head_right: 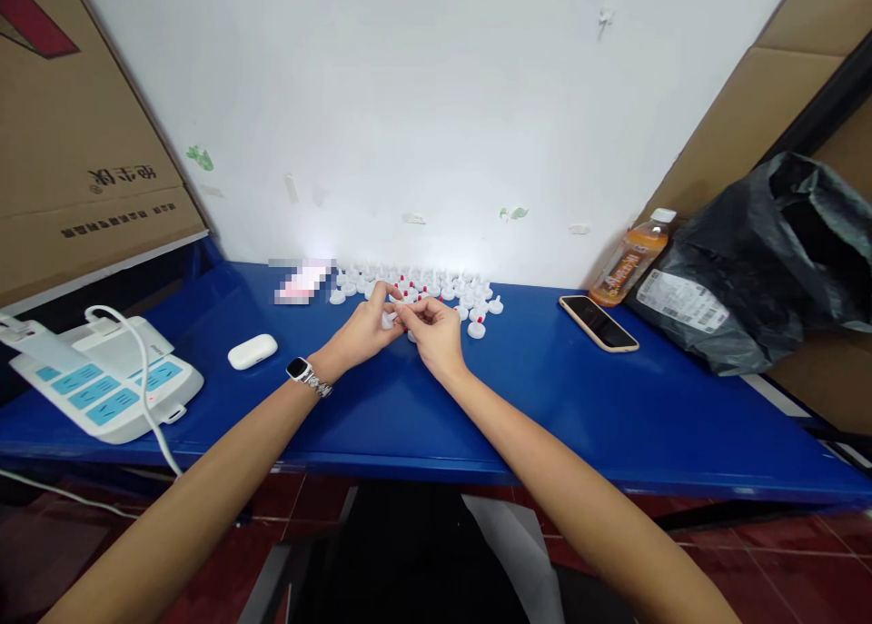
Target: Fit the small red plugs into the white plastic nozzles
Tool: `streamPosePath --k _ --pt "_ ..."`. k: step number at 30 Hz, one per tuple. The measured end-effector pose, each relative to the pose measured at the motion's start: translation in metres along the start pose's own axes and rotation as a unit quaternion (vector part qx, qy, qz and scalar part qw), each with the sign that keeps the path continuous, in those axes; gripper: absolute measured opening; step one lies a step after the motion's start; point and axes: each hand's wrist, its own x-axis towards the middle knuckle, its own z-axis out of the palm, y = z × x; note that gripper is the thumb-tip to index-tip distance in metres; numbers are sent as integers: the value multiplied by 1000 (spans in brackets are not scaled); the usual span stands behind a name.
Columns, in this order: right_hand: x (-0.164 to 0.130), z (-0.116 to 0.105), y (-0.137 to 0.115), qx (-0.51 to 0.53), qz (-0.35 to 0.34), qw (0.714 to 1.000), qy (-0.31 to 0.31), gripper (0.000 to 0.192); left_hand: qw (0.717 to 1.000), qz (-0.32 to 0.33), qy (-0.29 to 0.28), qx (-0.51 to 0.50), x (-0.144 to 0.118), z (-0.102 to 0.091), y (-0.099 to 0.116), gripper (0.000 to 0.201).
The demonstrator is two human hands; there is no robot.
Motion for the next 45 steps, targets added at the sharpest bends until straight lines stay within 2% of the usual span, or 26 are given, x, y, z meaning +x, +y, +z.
streamPosePath --k 3,6,12,17,19,22,25,27,30,34,39,45 --pt "-2 1 0 -68 -41 997 -1 43 1000 -13 28 -5 0 -1 0 33" --pt "-2 2 0 -81 -50 995 -17 43 999 -21 40 -10 1 -2 0 33" --pt "5 0 2 1 -10 998 -58 38 999 16 35 -35 1 0 0 38" --pt "16 -18 3 7 21 997 -78 39 1000 17 -1 -8 1 -5 -10 48" --pt "19 -27 1 -25 12 996 -87 36 1000 16 -12 7 2 -11 -16 42" --pt "19 -37 -5 -102 -1 983 -156 25 999 0 -21 35 2 -21 -25 22" --pt "16 -40 -9 -208 -22 949 -237 10 997 -13 14 70 3 -30 -34 15" --pt "15 -41 -11 -280 -50 926 -250 2 995 -21 40 90 3 -33 -41 14" --pt "17 -43 -10 -361 -72 903 -224 8 991 -42 73 106 4 -34 -52 14" --pt "19 -43 -7 -410 -62 891 -183 7 981 -75 126 126 7 -32 -66 14" --pt "16 -33 -5 -413 -100 897 -126 12 967 -98 170 162 19 -25 -70 18" --pt "15 -31 -6 -393 -100 911 -81 11 958 -116 169 199 42 -11 -73 15"
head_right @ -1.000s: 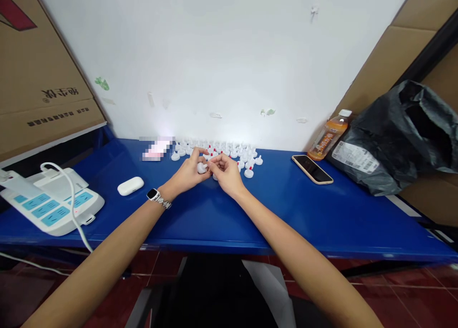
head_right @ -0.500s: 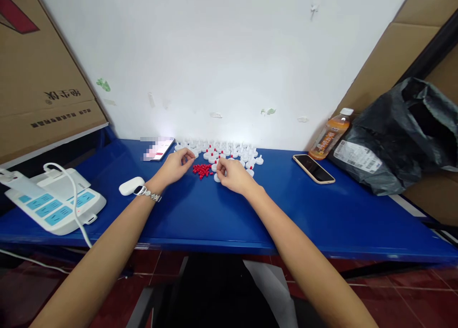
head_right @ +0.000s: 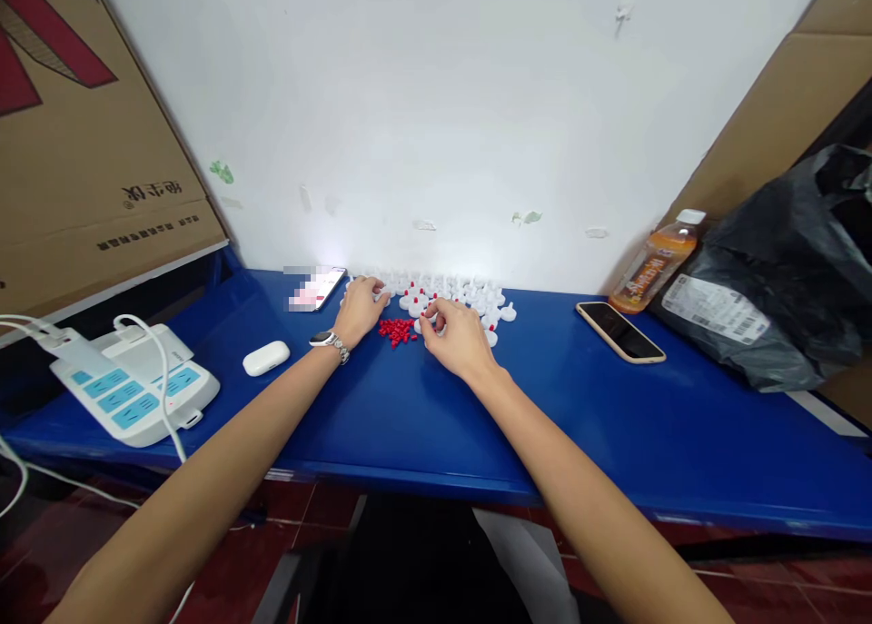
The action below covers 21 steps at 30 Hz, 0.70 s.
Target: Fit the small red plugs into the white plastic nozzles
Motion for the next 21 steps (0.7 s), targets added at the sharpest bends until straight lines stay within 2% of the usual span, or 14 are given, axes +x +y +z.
streamPosePath --k 3,6,10,13,15,18,21 --pt "0 -2 2 23 12 1000 5 15 1000 -17 15 -19 6 8 -3 10" --pt "1 0 3 51 18 999 4 16 997 -26 13 -76 6 7 -5 9" --pt "0 6 0 67 -3 998 -13 13 990 12 0 -137 -5 -14 3 12" --pt "-1 7 -5 27 -36 998 -33 9 979 48 29 -195 -17 -30 12 17" --pt "-2 6 -8 -33 -56 997 -47 8 958 30 36 -282 -24 -35 15 20" --pt "-5 4 -10 -125 -79 986 -73 12 902 -49 8 -429 -29 -31 16 28" --pt "-6 6 -7 -179 -92 975 -94 17 858 -104 -19 -503 -32 -22 17 31"
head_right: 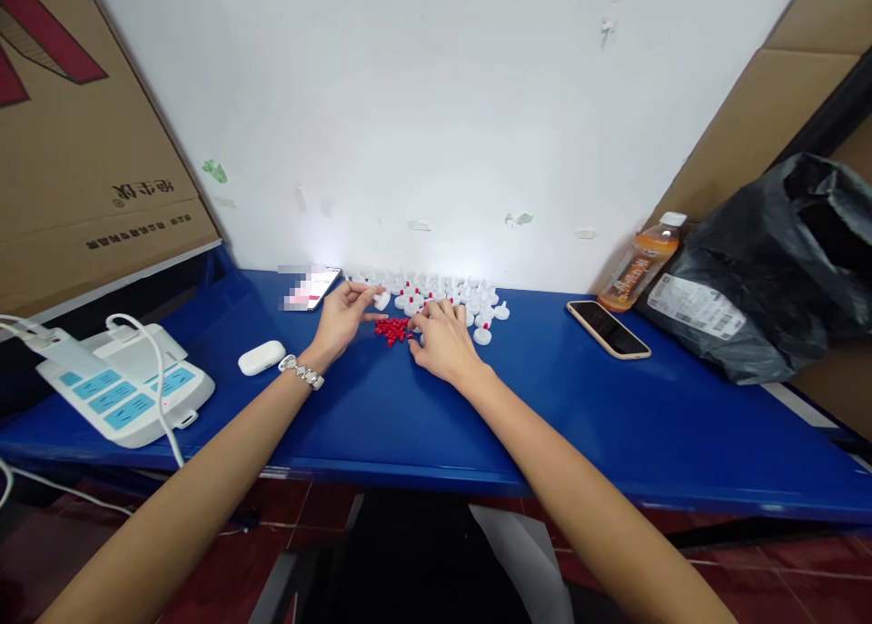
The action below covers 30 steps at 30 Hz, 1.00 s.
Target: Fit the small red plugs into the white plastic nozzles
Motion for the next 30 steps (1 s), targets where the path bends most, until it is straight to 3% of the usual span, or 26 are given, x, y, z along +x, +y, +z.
streamPosePath --k 9,18,24,30 --pt "10 8 6 -33 -11 999 -25 13 995 -61 -16 -80 -8 18 -2 21" --pt "11 11 5 -34 -6 999 -19 14 988 -120 -24 -96 -10 21 -1 22" --pt "11 15 4 -23 -8 999 -22 13 992 -91 -10 -85 -11 22 1 29" --pt "11 12 4 61 3 998 16 10 997 -47 -54 5 -10 18 -1 42"
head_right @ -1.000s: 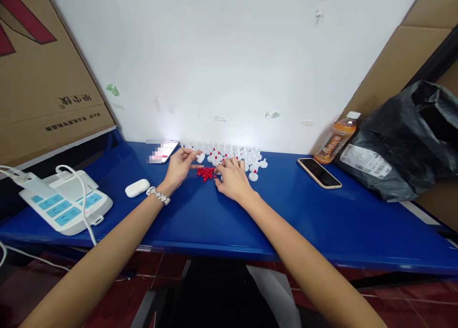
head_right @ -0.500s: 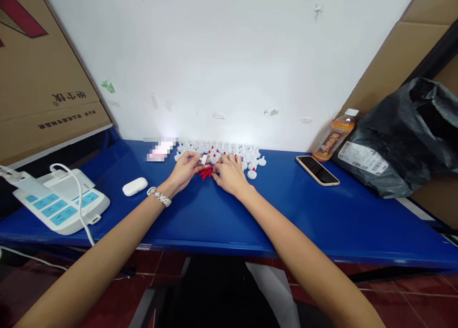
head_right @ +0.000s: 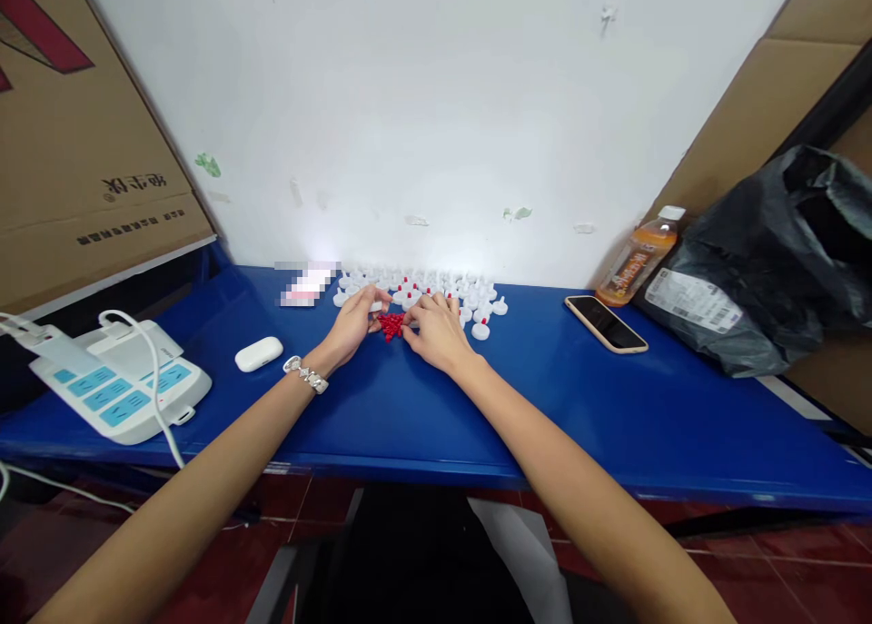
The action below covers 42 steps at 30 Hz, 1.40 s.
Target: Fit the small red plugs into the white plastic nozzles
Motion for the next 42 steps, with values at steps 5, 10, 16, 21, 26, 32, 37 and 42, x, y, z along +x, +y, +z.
streamPosePath --k 5,10,16,21,26,32,37,42 --pt "-1 -4 -1 264 83 958 72 13 980 82 -34 179 -5 -4 5 20" --pt "-3 3 1 414 130 897 89 27 961 79 -63 257 -14 -1 12 25" --pt "-3 6 -6 501 141 847 114 30 944 76 -62 314 -19 4 17 34" --pt "-2 10 -15 511 140 833 161 29 931 92 -54 349 -24 12 18 35" --pt "-1 10 -19 515 128 835 148 31 930 101 -45 350 -25 17 18 33" --pt "0 3 -17 551 147 816 97 33 937 103 -60 328 -26 17 19 34" --pt "3 -5 -12 570 142 809 19 29 949 109 -92 281 -25 16 22 35" --pt "1 -9 -9 509 86 856 28 17 951 113 -99 269 -23 15 20 31"
